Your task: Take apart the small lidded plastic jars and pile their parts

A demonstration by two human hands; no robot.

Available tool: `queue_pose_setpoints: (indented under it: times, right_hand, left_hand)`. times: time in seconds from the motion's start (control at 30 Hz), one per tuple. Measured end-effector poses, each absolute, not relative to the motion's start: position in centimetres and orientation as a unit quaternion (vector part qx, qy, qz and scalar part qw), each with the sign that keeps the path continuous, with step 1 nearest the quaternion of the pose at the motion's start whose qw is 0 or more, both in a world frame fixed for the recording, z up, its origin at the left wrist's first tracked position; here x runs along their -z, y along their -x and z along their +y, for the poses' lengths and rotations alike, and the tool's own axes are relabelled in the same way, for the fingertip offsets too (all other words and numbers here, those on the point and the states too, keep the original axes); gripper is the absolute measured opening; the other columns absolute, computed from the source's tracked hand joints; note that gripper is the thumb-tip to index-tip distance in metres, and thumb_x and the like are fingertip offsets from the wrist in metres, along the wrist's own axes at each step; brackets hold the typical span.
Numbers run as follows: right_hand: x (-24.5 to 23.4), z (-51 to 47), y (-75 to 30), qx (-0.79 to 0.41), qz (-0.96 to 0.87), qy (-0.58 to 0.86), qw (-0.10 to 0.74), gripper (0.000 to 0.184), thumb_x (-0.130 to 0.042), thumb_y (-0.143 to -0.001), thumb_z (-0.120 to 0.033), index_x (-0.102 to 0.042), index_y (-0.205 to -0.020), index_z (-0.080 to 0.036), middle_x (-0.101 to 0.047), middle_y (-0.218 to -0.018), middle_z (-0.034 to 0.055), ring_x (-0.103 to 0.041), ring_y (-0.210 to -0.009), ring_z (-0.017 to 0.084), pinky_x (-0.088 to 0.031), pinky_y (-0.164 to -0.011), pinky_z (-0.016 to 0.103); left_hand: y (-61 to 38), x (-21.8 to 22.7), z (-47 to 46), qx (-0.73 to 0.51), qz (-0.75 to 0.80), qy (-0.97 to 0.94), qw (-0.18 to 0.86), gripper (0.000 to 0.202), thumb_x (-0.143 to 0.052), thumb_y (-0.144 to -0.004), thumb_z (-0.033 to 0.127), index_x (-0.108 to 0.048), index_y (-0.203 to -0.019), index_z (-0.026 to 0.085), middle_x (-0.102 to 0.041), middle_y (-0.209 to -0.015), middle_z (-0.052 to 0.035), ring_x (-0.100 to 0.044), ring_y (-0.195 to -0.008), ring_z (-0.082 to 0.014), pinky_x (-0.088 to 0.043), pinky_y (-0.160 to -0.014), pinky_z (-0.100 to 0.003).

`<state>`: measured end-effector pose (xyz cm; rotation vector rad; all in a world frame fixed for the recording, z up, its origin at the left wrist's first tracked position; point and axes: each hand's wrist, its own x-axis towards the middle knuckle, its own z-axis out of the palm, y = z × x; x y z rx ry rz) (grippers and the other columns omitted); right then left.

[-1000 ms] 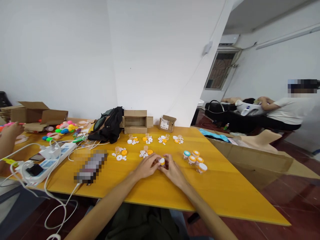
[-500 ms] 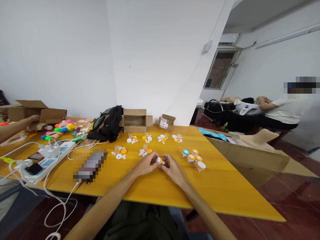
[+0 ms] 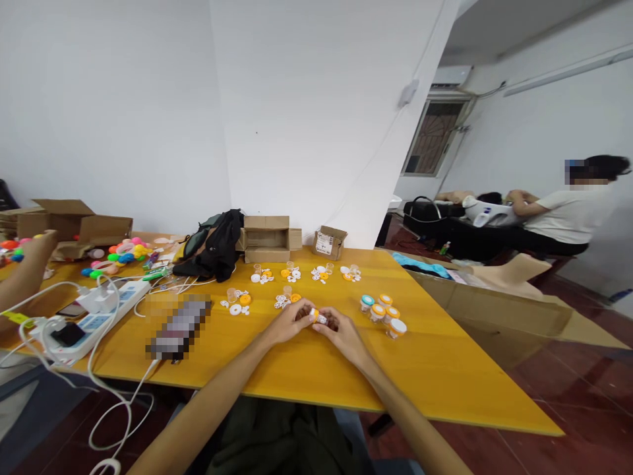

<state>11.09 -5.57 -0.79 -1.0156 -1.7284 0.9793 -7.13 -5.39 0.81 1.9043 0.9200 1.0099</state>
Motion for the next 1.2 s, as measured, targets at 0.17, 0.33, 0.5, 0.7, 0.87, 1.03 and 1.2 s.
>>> queue_pose_setpoints:
  times: [0.17, 0.33, 0.5, 0.7, 0.87, 1.03, 1.2]
  right_hand:
    - [0.52, -5.76, -10.84, -0.374, -0.707, 0.408, 0.440, 0.032, -0.068, -0.073, -0.049, -0.064, -0.089, -0.021, -0.068, -0.077, 0.0004, -0.058, -0.065, 0.017, -0.050, -0.063, 0.030]
    - [0.57, -5.84, -10.76, -0.369, -0.713, 0.406, 0.437, 0.031, -0.065, -0.076, -0.049, -0.063, -0.090, -0.021, -0.070, -0.082, 0.0017, -0.060, -0.067, 0.018, -0.051, -0.066, 0.031]
    - [0.73, -5.88, -10.73, -0.342, -0.725, 0.400, 0.445, 0.029, -0.064, -0.077, -0.048, -0.062, -0.089, -0.022, -0.071, -0.084, 0.0022, -0.061, -0.068, 0.018, -0.052, -0.066, 0.031]
    - [0.75, -5.95, -10.76, -0.322, -0.731, 0.412, 0.439, 0.024, -0.064, -0.077, -0.043, -0.061, -0.090, -0.023, -0.071, -0.086, 0.0025, -0.063, -0.073, 0.020, -0.052, -0.070, 0.033]
    - [0.62, -6.01, -10.84, -0.323, -0.734, 0.413, 0.433, 0.022, -0.063, -0.077, -0.041, -0.061, -0.089, -0.023, -0.071, -0.088, 0.0035, -0.064, -0.076, 0.021, -0.052, -0.072, 0.034]
    - [0.59, -5.96, -10.84, -0.334, -0.728, 0.409, 0.436, 0.024, -0.065, -0.076, -0.043, -0.061, -0.089, -0.023, -0.072, -0.086, 0.0027, -0.065, -0.073, 0.021, -0.052, -0.070, 0.034]
    - [0.72, -5.88, -10.82, -0.338, -0.725, 0.415, 0.433, 0.028, -0.066, -0.075, -0.046, -0.061, -0.089, -0.023, -0.072, -0.084, 0.0024, -0.063, -0.071, 0.020, -0.052, -0.070, 0.034]
  left_hand:
    - [7.08, -0.86, -5.46, -0.397, 0.359, -0.741, 0.405, 0.031, -0.058, -0.086, 0.047, -0.059, -0.097, 0.019, -0.064, -0.085, -0.0023, -0.056, -0.075, -0.0163, -0.042, -0.070, -0.028]
    - [7.10, -0.94, -5.50, -0.392, 0.362, -0.741, 0.407, 0.031, -0.058, -0.086, 0.049, -0.060, -0.095, 0.019, -0.065, -0.084, -0.0021, -0.057, -0.075, -0.0164, -0.044, -0.072, -0.029]
    - [7.12, -0.91, -5.49, -0.380, 0.377, -0.749, 0.391, 0.033, -0.054, -0.088, 0.050, -0.061, -0.093, 0.019, -0.066, -0.084, -0.0026, -0.057, -0.077, -0.0171, -0.045, -0.073, -0.029]
    - [7.06, -0.95, -5.38, -0.367, 0.397, -0.763, 0.354, 0.034, -0.049, -0.091, 0.048, -0.062, -0.087, 0.018, -0.066, -0.082, -0.0025, -0.055, -0.073, -0.0161, -0.043, -0.071, -0.028]
    - [7.03, -0.76, -5.29, -0.361, 0.410, -0.771, 0.327, 0.037, -0.046, -0.092, 0.050, -0.063, -0.085, 0.018, -0.064, -0.079, -0.0017, -0.053, -0.072, -0.0159, -0.041, -0.069, -0.028]
    - [7.07, -0.70, -5.21, -0.360, 0.408, -0.765, 0.344, 0.036, -0.047, -0.091, 0.050, -0.062, -0.085, 0.018, -0.063, -0.079, -0.0018, -0.054, -0.074, -0.0163, -0.042, -0.071, -0.028]
    - [7.08, -0.87, -5.22, -0.370, 0.392, -0.755, 0.374, 0.032, -0.051, -0.089, 0.049, -0.062, -0.088, 0.018, -0.065, -0.084, -0.0029, -0.056, -0.077, -0.0173, -0.044, -0.075, -0.029]
